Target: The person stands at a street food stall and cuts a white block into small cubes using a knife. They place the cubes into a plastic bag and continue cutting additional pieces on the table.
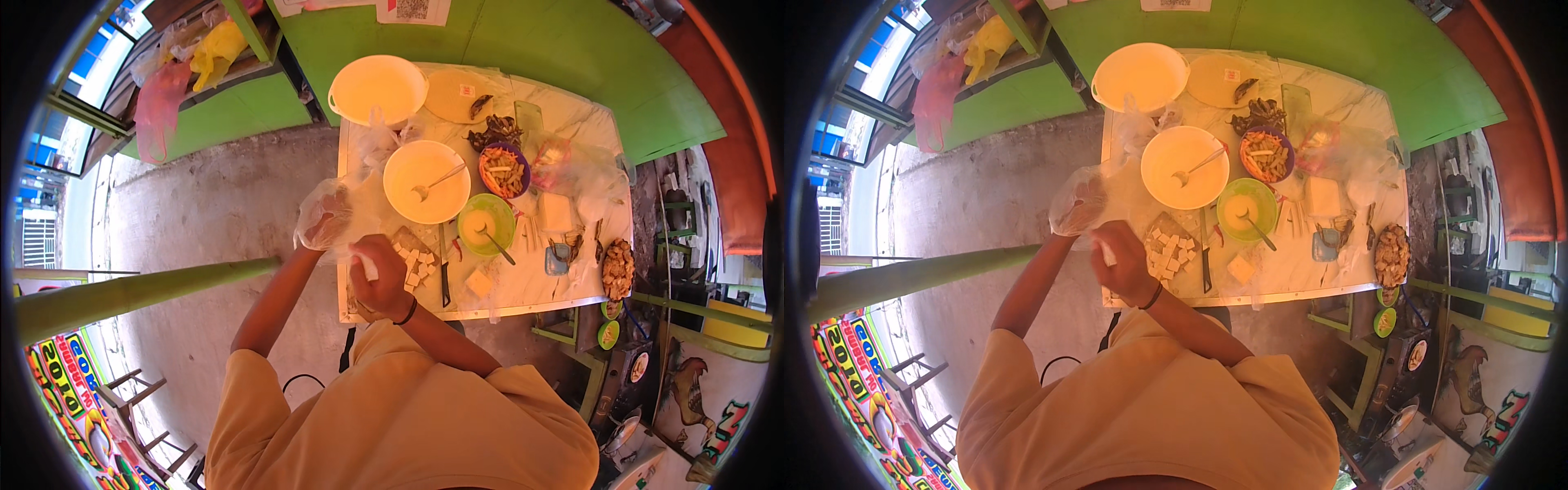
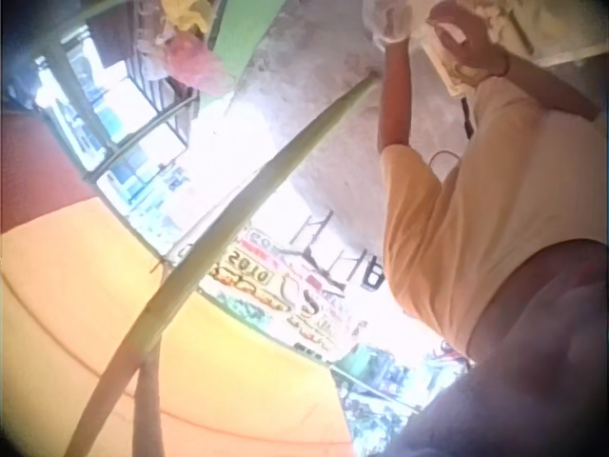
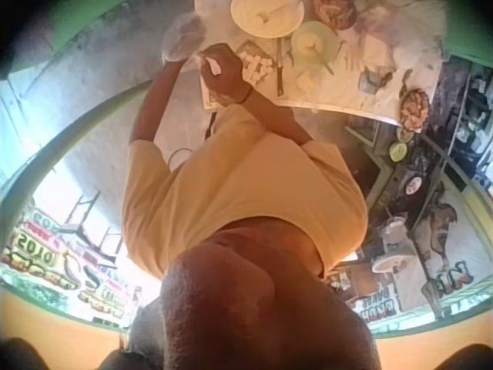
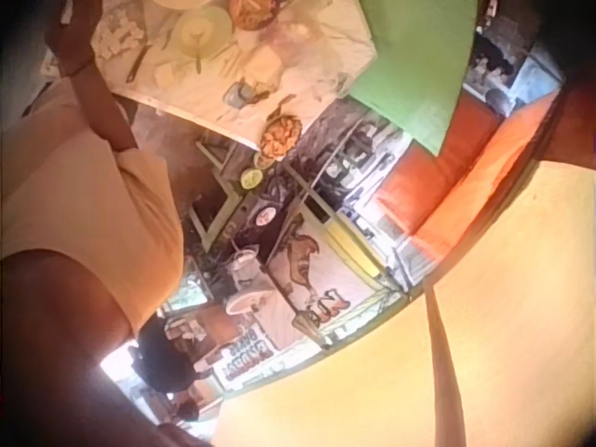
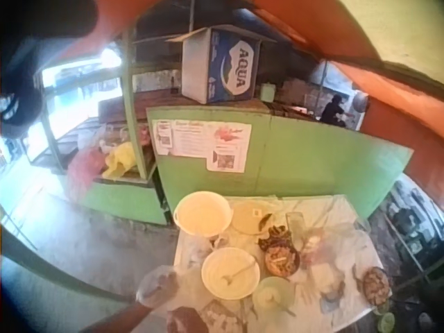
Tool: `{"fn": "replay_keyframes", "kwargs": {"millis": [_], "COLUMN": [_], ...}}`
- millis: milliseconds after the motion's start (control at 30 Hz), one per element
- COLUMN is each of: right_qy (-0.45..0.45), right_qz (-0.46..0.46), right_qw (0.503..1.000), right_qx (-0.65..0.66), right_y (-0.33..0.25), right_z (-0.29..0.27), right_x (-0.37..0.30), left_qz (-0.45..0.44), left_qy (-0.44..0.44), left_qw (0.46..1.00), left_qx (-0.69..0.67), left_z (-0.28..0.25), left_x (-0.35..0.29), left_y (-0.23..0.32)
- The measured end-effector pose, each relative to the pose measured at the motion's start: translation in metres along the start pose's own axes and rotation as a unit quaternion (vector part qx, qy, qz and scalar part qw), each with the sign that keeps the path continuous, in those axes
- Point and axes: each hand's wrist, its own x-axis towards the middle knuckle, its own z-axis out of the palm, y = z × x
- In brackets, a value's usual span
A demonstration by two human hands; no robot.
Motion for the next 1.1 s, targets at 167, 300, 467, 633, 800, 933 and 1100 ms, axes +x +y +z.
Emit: {"fn": "replay_keyframes", "kwargs": {"millis": [167, 300, 467, 633, 800, 933, 1100], "right_qy": [-0.155, -0.144, -0.064, -0.145, -0.114, -0.185, -0.151], "right_qz": [0.011, 0.121, 0.122, 0.149, 0.165, 0.388, 0.474], "right_qw": [0.987, 0.951, 0.904, 0.868, 0.943, 0.899, 0.859], "right_qx": [-0.042, -0.247, -0.406, -0.451, -0.264, -0.082, 0.122], "right_y": [0.029, 0.081, 0.124, 0.126, 0.112, 0.083, 0.132], "right_z": [0.031, 0.016, 0.006, -0.006, -0.022, -0.021, -0.007], "right_x": [0.021, 0.035, 0.037, 0.059, 0.065, 0.064, 0.034], "left_qz": [0.148, 0.161, -0.013, -0.019, 0.006, 0.025, -0.025], "left_qy": [-0.025, -0.035, -0.043, -0.040, 0.043, 0.057, 0.008], "left_qw": [0.934, 0.776, 0.803, 0.823, 0.845, 0.879, 0.919], "left_qx": [0.325, 0.608, 0.595, 0.566, 0.533, 0.473, 0.394], "left_z": [-0.001, 0.047, 0.072, 0.081, 0.071, 0.074, 0.076], "left_x": [-0.005, 0.002, -0.001, -0.014, -0.012, -0.015, -0.013], "left_y": [0.005, 0.061, 0.087, 0.099, 0.091, 0.092, 0.088]}}
